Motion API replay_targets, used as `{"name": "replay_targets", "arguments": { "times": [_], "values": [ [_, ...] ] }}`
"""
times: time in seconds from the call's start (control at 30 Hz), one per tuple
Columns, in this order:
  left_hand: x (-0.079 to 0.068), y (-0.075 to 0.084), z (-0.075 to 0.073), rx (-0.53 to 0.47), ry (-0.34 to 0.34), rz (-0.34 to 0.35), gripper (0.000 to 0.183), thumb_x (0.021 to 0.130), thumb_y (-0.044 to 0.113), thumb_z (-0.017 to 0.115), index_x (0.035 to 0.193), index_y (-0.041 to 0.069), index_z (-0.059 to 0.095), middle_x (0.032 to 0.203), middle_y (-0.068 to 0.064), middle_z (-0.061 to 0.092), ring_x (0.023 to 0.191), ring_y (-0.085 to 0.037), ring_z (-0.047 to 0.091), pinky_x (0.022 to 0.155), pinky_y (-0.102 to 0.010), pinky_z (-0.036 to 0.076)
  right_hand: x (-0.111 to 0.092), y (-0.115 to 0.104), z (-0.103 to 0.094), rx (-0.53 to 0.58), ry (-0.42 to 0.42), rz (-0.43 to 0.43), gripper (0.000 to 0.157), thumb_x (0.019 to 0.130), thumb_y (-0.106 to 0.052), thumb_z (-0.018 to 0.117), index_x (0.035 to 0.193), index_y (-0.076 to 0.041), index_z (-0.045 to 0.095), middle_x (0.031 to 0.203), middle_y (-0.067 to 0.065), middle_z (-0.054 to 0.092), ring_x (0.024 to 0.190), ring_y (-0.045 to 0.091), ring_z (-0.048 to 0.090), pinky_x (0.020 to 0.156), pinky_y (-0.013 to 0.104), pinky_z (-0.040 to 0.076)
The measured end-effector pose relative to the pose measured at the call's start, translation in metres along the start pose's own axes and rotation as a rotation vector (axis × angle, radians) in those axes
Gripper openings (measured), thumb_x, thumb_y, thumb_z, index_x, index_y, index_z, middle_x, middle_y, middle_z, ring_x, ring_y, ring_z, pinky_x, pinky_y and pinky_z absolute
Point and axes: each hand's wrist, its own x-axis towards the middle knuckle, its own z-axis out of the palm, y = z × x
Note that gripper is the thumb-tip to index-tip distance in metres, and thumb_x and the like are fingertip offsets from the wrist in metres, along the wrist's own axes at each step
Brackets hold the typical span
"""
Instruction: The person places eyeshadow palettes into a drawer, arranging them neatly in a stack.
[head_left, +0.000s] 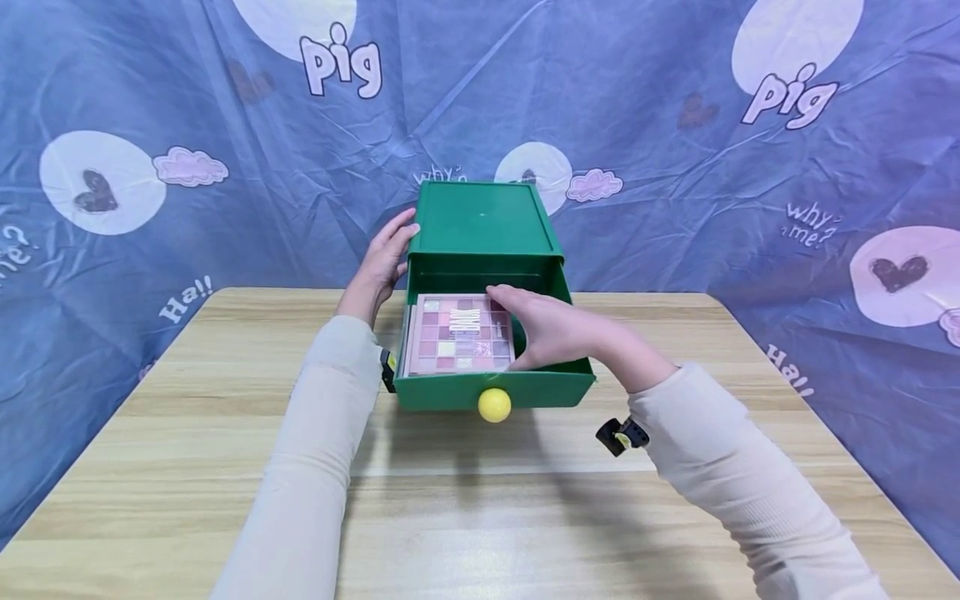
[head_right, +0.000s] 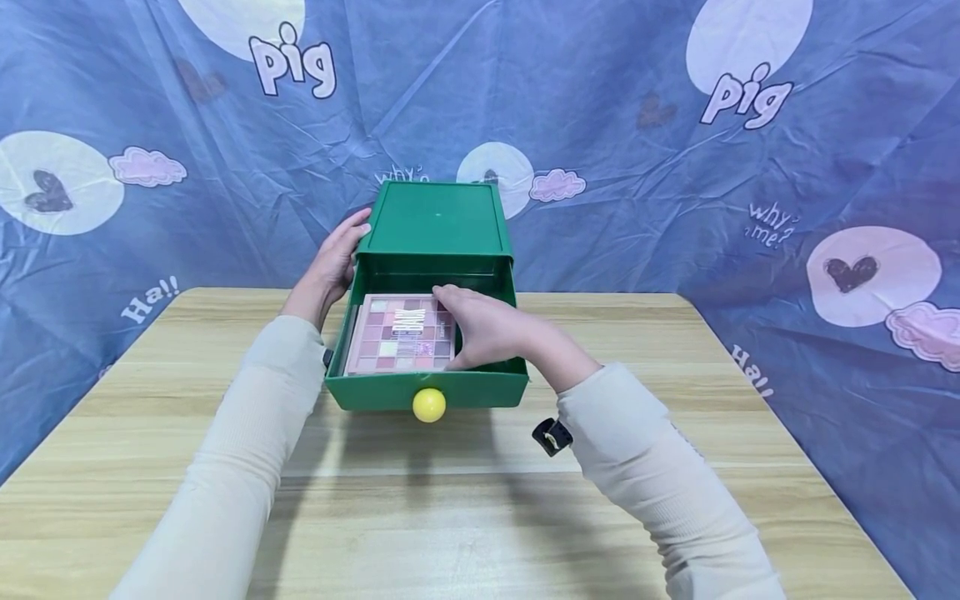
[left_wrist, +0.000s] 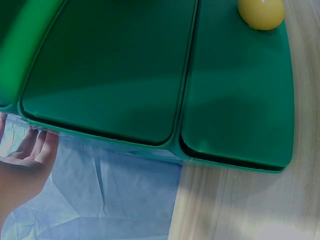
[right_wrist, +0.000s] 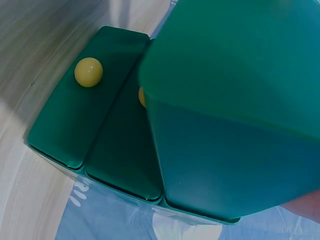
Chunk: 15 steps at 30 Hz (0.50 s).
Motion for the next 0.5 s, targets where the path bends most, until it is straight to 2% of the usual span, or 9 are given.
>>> {"name": "replay_targets", "arguments": {
  "times": [0.5],
  "values": [
    [0.0001,0.0008,0.0012,-0.002,0.011,-0.009,0.047,0.083,0.022,0.054,0.129,0.02,0.042,0.115,-0.007,0.048,0.103,-0.019,0.047,0.083,-0.035,0.035,0.0037,-0.0028,0.0025,-0.004,-0.009,-0.003,0.094,0.064,-0.028,0.076,0.133,0.007,0.021,0.134,0.017,0.028,0.122,0.025,0.026,0.096,0.035,0.023]
  ]
}}
